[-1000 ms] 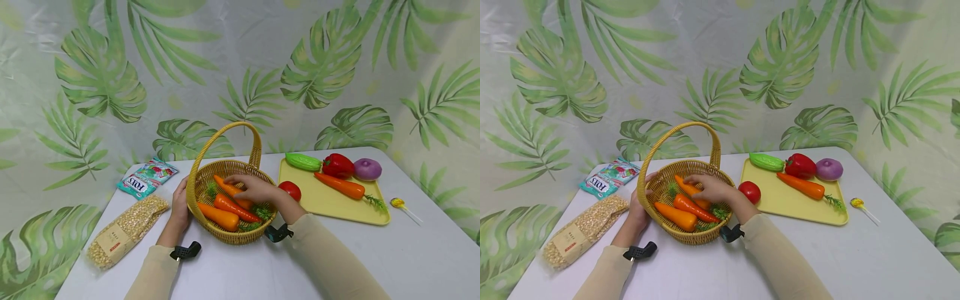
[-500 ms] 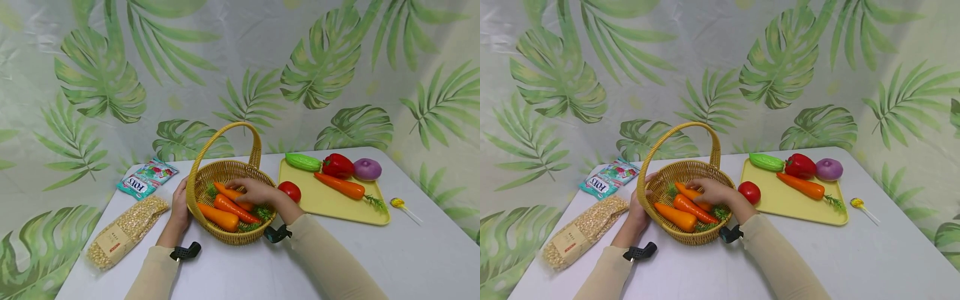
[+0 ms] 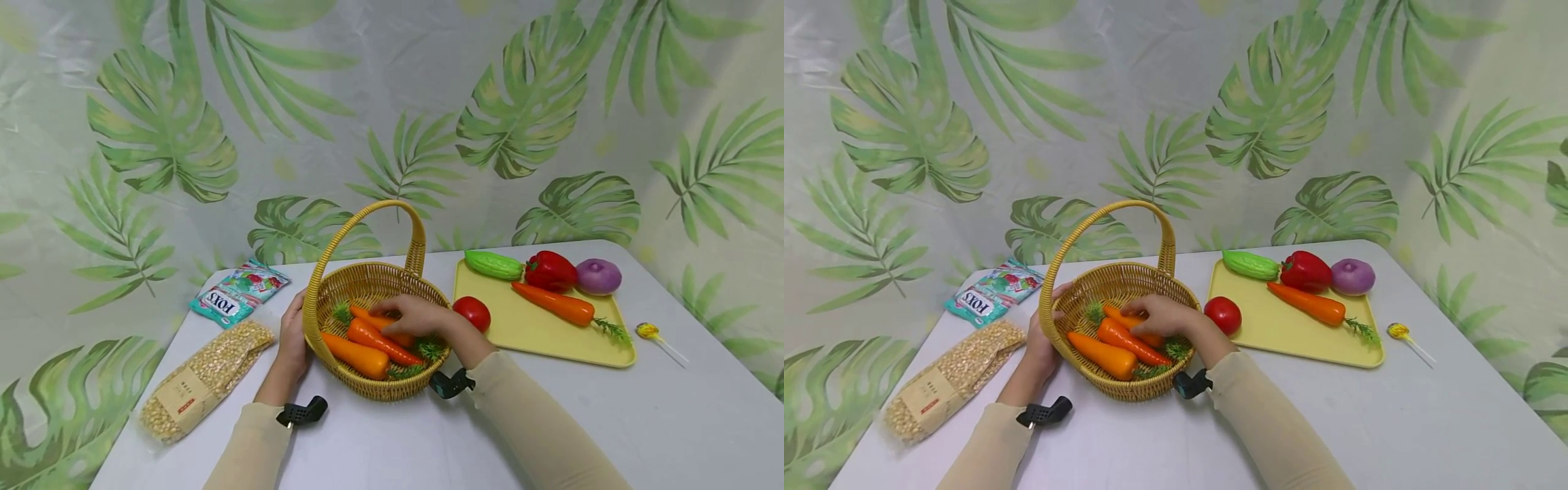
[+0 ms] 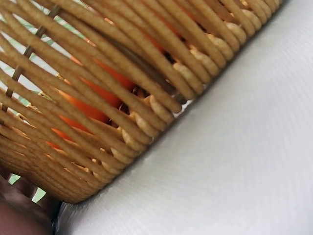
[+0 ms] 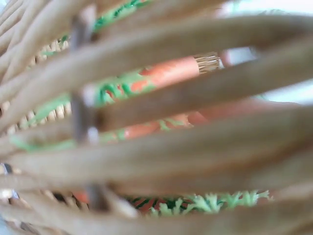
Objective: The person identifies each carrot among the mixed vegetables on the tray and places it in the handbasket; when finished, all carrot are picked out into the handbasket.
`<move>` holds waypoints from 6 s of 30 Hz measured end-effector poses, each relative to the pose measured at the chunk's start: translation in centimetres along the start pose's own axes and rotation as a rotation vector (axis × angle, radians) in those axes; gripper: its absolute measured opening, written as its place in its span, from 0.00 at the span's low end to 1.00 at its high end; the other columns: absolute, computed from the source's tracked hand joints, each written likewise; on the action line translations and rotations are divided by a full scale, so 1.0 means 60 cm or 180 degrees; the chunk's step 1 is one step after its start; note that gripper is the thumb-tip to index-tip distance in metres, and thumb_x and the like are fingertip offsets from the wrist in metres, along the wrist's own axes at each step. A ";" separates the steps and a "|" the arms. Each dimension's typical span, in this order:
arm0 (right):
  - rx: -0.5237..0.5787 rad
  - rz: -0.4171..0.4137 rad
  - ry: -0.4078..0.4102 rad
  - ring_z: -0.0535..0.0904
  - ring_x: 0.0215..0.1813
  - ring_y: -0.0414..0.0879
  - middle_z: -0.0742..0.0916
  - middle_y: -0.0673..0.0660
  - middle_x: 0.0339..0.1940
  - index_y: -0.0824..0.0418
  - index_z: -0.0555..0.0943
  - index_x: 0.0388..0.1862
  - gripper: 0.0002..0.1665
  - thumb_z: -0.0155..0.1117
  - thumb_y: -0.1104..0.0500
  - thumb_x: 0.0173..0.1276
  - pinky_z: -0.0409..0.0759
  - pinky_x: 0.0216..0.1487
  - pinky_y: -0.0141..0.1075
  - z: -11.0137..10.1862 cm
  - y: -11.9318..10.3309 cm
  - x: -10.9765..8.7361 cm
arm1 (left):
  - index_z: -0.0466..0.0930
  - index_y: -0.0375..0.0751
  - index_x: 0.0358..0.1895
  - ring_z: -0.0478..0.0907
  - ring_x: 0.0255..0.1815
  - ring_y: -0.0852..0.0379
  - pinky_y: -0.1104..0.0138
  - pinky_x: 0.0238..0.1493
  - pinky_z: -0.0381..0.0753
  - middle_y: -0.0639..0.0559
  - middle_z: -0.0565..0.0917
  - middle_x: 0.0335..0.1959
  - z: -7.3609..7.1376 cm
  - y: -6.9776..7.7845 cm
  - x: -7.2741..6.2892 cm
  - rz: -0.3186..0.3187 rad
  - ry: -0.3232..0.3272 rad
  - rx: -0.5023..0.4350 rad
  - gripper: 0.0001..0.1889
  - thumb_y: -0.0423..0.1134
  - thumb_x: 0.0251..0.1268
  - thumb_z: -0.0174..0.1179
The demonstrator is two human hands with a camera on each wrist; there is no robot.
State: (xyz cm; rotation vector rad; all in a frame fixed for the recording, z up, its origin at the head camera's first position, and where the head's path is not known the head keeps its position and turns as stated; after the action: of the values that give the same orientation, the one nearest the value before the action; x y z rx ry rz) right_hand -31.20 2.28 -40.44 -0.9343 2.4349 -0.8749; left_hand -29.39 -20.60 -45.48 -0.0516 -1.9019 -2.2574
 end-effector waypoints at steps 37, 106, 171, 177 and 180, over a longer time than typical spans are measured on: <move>0.0265 -0.0384 0.0937 0.77 0.65 0.59 0.81 0.53 0.65 0.51 0.77 0.66 0.25 0.63 0.61 0.71 0.77 0.66 0.55 -0.054 -0.007 -0.099 | 0.71 0.45 0.69 0.67 0.67 0.59 0.67 0.69 0.68 0.48 0.73 0.68 0.000 0.001 0.000 0.0064 -0.0024 0.0022 0.21 0.38 0.80 0.39; 0.0050 0.1014 0.1615 0.64 0.72 0.71 0.70 0.69 0.74 0.58 0.66 0.75 0.33 0.58 0.49 0.76 0.68 0.68 0.66 -0.204 0.221 -0.314 | 0.71 0.48 0.70 0.67 0.69 0.60 0.71 0.68 0.67 0.51 0.74 0.69 -0.002 0.000 -0.002 0.0009 0.0000 0.0152 0.21 0.40 0.80 0.40; -0.0145 0.1117 0.1170 0.76 0.56 0.66 0.77 0.72 0.65 0.62 0.75 0.67 0.30 0.64 0.64 0.63 0.83 0.53 0.52 -0.169 0.284 -0.311 | 0.70 0.47 0.70 0.67 0.71 0.57 0.67 0.71 0.66 0.51 0.73 0.70 -0.001 -0.002 -0.005 -0.0087 -0.0012 0.0113 0.21 0.40 0.80 0.40; -0.0041 0.1130 0.1228 0.75 0.56 0.63 0.77 0.70 0.66 0.60 0.75 0.67 0.31 0.61 0.66 0.62 0.82 0.49 0.42 -0.172 0.277 -0.308 | 0.70 0.47 0.70 0.66 0.71 0.57 0.68 0.70 0.67 0.50 0.73 0.70 -0.001 -0.001 -0.004 -0.0070 0.0015 0.0127 0.21 0.40 0.80 0.40; 0.0003 0.1084 0.1251 0.76 0.56 0.62 0.78 0.69 0.66 0.59 0.75 0.68 0.31 0.60 0.66 0.63 0.82 0.47 0.38 -0.173 0.271 -0.308 | 0.70 0.47 0.70 0.67 0.71 0.56 0.68 0.70 0.67 0.51 0.73 0.70 0.000 0.000 -0.004 -0.0069 0.0031 0.0150 0.21 0.40 0.80 0.40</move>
State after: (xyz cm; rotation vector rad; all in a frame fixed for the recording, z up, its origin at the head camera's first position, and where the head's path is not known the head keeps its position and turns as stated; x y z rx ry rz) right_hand -31.33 29.01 -41.38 -0.3459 2.8039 -1.0041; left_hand -29.18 -20.56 -45.53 -0.0133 -1.9591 -2.2214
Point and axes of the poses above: each hand's wrist, its own x-axis towards the middle knuckle, its own z-axis out of the palm, y = z × x, the point moved 5 cm from there along x, towards the middle knuckle
